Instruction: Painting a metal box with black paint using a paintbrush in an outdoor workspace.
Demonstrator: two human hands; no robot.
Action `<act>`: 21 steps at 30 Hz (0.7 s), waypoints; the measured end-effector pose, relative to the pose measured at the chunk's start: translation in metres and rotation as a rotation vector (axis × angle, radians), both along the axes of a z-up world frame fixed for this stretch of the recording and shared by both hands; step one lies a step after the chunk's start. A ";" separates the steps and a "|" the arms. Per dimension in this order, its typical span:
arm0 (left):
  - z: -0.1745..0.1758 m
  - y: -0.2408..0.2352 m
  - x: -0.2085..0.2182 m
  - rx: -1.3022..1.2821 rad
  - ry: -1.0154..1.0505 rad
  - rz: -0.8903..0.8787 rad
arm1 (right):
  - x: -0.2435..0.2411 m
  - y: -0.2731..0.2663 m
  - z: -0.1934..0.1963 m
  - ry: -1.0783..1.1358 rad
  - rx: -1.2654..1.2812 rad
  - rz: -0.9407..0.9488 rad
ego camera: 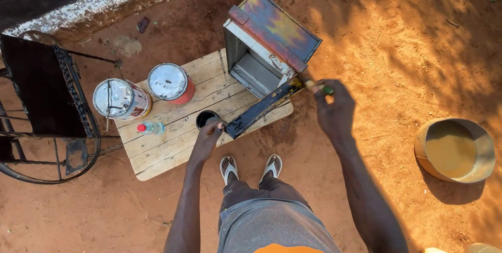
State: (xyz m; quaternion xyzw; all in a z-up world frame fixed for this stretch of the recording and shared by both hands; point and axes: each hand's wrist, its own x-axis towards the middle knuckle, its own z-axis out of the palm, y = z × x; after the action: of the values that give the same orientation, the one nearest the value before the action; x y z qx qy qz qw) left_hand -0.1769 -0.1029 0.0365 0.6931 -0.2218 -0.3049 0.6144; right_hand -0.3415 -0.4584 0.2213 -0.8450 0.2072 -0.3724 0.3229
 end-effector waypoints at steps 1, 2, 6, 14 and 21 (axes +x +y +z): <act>0.003 -0.001 0.001 -0.010 -0.010 -0.009 | 0.000 0.021 -0.009 0.038 -0.054 0.090; 0.005 -0.002 0.002 -0.020 -0.020 -0.019 | -0.001 0.042 -0.019 0.076 -0.109 0.181; 0.006 -0.005 0.000 -0.033 -0.020 -0.023 | -0.019 0.113 -0.007 0.064 0.259 0.325; 0.048 -0.006 0.000 -0.053 -0.071 -0.064 | -0.012 -0.007 -0.022 -0.025 0.299 0.013; 0.022 -0.010 -0.003 -0.089 -0.079 -0.038 | -0.011 0.070 -0.003 0.019 -0.199 0.073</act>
State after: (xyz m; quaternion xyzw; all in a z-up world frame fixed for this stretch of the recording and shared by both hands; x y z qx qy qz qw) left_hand -0.1804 -0.1133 0.0586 0.6721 -0.2723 -0.2788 0.6296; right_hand -0.3525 -0.3882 0.2182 -0.8835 0.1411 -0.3711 0.2487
